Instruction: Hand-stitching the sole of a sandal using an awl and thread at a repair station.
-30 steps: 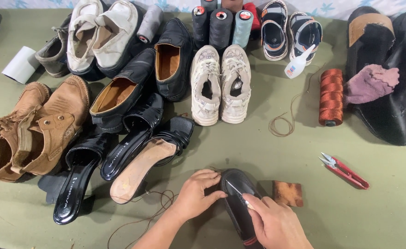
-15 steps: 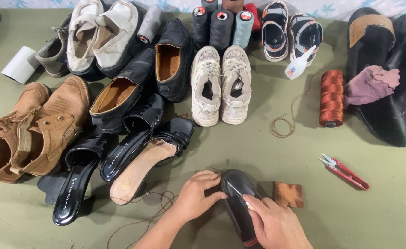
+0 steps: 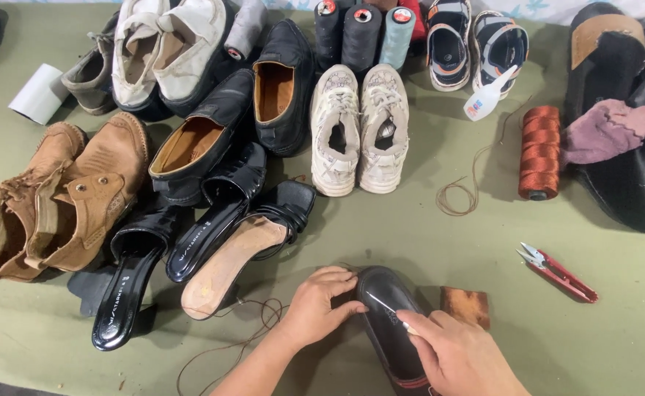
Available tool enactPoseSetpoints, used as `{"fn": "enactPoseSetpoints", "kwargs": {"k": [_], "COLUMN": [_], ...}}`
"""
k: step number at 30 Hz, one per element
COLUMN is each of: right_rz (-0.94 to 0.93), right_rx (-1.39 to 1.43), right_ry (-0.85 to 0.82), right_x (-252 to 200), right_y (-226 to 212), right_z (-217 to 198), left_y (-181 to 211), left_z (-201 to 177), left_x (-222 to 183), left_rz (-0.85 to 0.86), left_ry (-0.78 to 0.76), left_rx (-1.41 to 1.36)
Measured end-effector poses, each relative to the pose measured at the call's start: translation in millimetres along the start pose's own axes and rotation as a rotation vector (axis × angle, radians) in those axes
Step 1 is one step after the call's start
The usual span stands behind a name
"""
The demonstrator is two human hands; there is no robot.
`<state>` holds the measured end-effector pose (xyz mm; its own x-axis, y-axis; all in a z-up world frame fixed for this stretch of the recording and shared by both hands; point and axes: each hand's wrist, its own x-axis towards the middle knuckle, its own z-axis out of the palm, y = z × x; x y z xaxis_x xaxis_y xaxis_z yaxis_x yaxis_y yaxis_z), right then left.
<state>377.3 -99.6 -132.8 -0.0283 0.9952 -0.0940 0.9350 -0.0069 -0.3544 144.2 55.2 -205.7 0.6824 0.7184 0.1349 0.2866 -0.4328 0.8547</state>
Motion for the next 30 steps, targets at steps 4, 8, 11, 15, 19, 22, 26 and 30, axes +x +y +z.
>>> {"fn": "enactPoseSetpoints", "kwargs": {"k": [4,8,11,15,19,22,26,30], "right_rz": [0.038,0.083,0.165,0.139,0.097,0.093,0.173,0.282], "right_rx": [0.018,0.196,0.253,0.317,0.652,0.663,0.643,0.729], "right_ry": [-0.100,-0.053,0.032,0.223,0.367,0.509,0.600,0.584], "right_x": [1.1,4.1,5.7,-6.0,-20.3,-26.2,-25.3,-21.0], "right_y": [3.6,0.8,-5.5,0.7,13.2,14.7,7.3,1.8], "right_z": [-8.6,-7.9,-3.1,8.9,15.1,22.3,20.5,19.3], "left_y": [0.2,-3.7,-1.0,0.1,13.4,28.0,38.7,54.4], "left_z": [0.6,0.8,-1.2,1.0,5.8,34.0,82.9,85.4], "left_x": [-0.2,1.8,7.3,2.3,-4.4,-25.6,-64.0,-63.2], "left_rz": [-0.011,-0.019,0.036,0.020,0.059,-0.136,-0.441,-0.537], "left_ry": [-0.008,-0.008,0.021,0.035,0.163,0.256,0.347,0.214], "left_rx": [0.009,0.020,0.016,0.049,0.074,0.004,-0.552,-0.496]}}
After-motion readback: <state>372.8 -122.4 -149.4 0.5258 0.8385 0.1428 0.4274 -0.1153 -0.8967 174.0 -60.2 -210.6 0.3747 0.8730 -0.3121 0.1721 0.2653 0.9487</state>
